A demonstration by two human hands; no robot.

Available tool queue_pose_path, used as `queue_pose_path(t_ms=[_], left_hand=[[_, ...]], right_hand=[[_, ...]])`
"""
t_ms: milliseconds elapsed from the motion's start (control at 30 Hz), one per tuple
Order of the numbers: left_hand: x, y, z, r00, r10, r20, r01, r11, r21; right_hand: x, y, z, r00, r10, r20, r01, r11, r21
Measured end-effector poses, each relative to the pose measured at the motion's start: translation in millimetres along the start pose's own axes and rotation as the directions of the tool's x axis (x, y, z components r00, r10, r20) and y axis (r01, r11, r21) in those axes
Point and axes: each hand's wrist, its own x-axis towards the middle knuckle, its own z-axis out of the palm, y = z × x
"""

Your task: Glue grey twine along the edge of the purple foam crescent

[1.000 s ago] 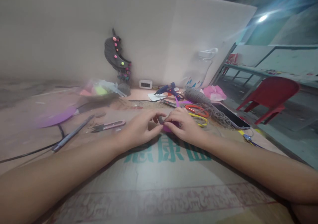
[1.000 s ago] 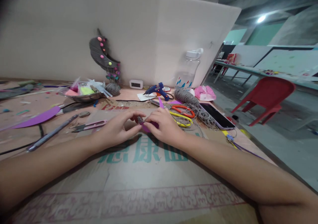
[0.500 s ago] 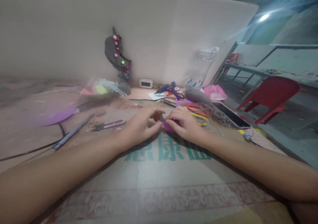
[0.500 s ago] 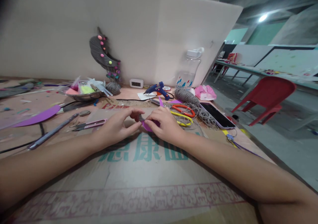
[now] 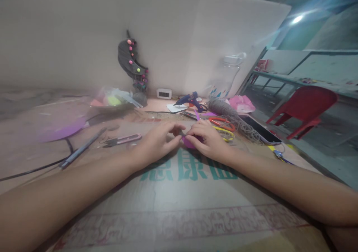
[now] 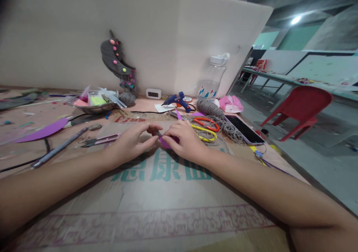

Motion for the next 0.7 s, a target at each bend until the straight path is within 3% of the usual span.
queue_pose_path(t_ms=[233,367,500,567,700], left_hand=[[-1.1,7.2,-5.1,0.998,0.031,0.056,-0.026,0.996,-0.09],[3.9,4.8,-6.2,0.986,-0.162,-0.026,0.147,0.945,-0.294],[10.5,-5.0,-7.2,0.922,-0.35,-0.167,0.276,0.895,-0.351],[12.0,-7.8,-8.5,0.911,-0.382,-0.158,0.313,0.886,-0.341],[11.8,-7.1,-9.7,0.929,-0.351,-0.115,0.303,0.902,-0.309]], right_hand=[[0.4,0.5,0.2,1.0,0.02,0.004,-0.02,1.0,-0.002],[1.0,0.3,0.0,0.999,0.035,-0.012,-0.035,0.999,-0.007],[1.2,0.4,-0.1,0.999,0.041,-0.012,-0.041,0.999,0.0],[1.2,0.8,-0.1,0.999,0.04,-0.014,-0.04,0.999,0.005],[1.1,2.2,0.0,0.999,0.05,-0.023,-0.05,0.999,0.008]])
